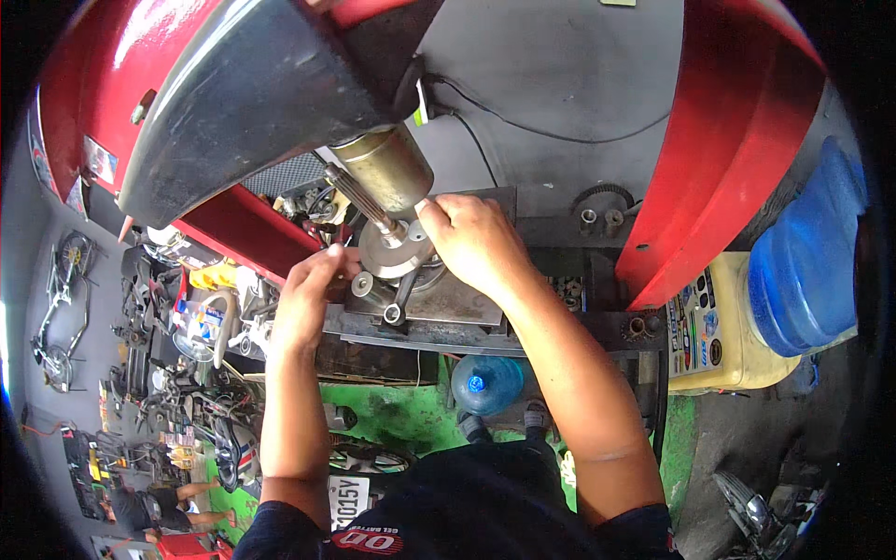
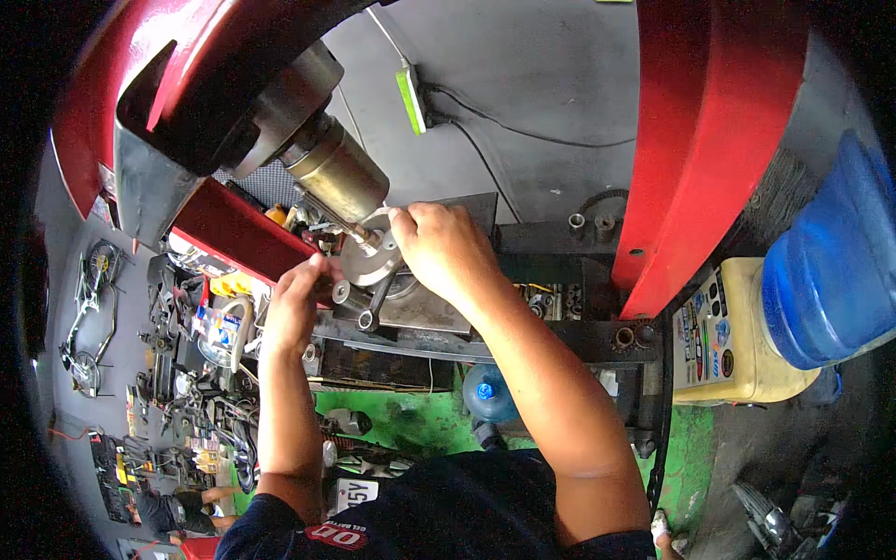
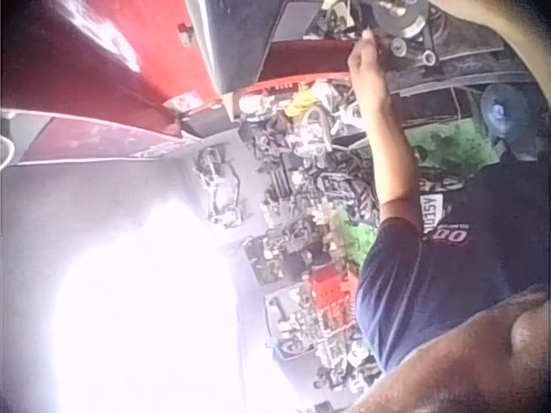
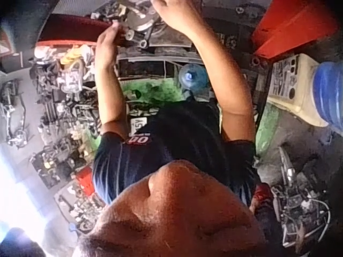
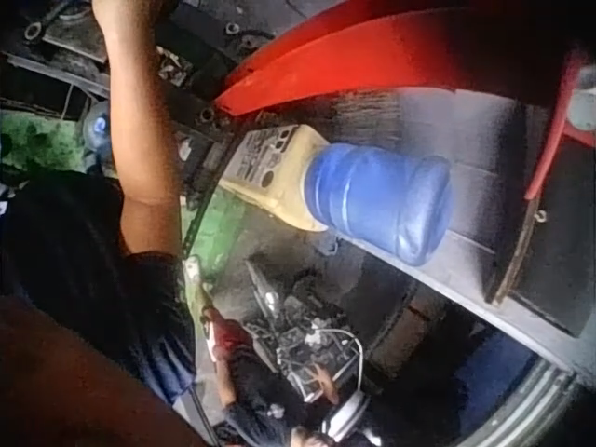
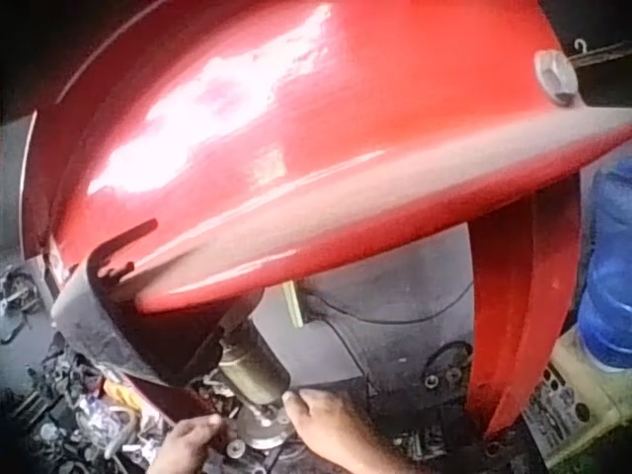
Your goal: Assembling a motorcycle crankshaft using a hydraulic press.
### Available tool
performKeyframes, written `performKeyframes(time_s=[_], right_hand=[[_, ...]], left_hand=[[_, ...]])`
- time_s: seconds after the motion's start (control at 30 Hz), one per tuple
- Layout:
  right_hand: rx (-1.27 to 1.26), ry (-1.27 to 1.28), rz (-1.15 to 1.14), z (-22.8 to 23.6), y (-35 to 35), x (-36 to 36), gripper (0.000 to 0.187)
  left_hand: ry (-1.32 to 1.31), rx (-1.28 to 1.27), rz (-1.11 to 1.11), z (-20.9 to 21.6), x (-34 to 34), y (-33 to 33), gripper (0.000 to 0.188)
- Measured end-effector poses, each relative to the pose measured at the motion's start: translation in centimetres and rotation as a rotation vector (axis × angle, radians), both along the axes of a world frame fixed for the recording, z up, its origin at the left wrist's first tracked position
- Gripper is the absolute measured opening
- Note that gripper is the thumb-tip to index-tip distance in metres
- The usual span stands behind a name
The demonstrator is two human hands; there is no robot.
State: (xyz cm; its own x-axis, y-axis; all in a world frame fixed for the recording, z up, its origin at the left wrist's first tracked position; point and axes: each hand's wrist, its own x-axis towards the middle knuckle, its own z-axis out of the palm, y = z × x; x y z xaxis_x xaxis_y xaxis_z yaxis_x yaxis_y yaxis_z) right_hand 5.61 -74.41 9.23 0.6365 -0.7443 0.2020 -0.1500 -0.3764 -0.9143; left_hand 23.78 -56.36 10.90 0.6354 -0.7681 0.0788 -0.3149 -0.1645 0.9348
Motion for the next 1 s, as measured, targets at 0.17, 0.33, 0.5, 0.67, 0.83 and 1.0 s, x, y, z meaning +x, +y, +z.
performKeyframes(time_s=[0.17,0.33,0.5,0.67,0.83,1.0], right_hand=[[-0.048,-0.033,-0.021,-0.1,0.0,0.1,0.049],[0.013,0.054,-0.004,-0.1,0.0,0.1,0.044],[0.005,0.027,-0.015,0.0,0.2,0.1,0.045],[-0.03,-0.032,-0.036,0.1,0.4,0.1,0.046],[-0.014,0.035,-0.02,0.2,0.4,0.0,0.041],[-0.036,0.017,-0.03,0.3,0.4,0.0,0.044]], left_hand=[[0.192,0.139,-0.167,0.1,0.9,-2.0,0.036],[0.193,0.091,-0.211,0.1,0.0,-2.9,0.029],[0.204,0.061,-0.159,-0.3,-0.5,-2.8,0.028],[0.24,0.077,-0.198,-0.6,0.1,-2.8,0.037],[0.214,0.078,-0.224,-0.6,-0.1,-3.1,0.037],[0.22,0.079,-0.214,-0.5,-0.2,-3.0,0.035]])
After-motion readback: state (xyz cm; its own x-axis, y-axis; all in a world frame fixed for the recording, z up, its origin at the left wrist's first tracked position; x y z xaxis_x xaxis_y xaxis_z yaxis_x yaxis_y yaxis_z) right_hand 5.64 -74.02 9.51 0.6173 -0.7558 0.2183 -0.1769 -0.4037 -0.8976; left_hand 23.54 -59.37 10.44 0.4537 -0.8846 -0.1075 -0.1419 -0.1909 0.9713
